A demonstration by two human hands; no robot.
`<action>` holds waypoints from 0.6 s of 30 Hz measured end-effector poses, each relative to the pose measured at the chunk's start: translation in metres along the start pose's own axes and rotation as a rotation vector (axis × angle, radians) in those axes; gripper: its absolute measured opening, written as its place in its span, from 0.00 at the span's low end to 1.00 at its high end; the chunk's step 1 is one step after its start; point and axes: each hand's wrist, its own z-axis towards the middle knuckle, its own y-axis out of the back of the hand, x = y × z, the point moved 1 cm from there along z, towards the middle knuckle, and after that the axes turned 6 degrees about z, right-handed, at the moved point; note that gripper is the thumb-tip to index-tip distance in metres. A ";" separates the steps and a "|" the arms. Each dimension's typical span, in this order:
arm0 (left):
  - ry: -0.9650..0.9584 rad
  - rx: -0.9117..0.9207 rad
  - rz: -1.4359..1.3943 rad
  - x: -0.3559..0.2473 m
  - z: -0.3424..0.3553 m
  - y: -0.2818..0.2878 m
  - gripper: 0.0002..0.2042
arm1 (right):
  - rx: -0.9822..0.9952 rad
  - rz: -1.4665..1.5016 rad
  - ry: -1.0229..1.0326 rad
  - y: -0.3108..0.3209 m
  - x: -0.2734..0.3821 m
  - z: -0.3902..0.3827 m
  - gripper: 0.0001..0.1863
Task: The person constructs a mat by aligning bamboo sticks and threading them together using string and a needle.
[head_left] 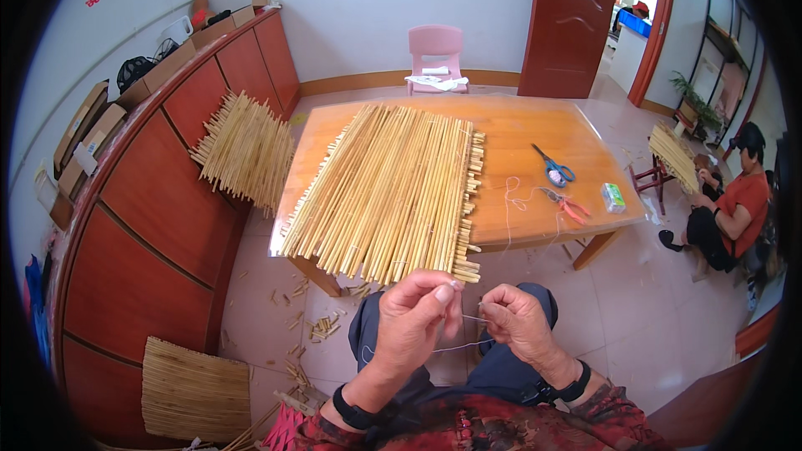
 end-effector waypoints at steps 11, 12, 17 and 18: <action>-0.018 0.106 0.268 -0.012 -0.005 -0.008 0.05 | 0.005 -0.161 0.302 0.007 0.009 0.001 0.04; 0.026 0.112 0.352 -0.014 -0.004 -0.012 0.05 | -0.046 -0.336 0.553 0.008 0.013 0.002 0.03; 0.104 0.075 0.529 -0.002 -0.004 -0.008 0.06 | -0.084 -0.596 0.832 -0.013 0.052 -0.009 0.04; 0.099 0.090 0.507 -0.001 -0.005 -0.009 0.06 | -0.040 -0.624 0.832 -0.018 0.054 -0.011 0.05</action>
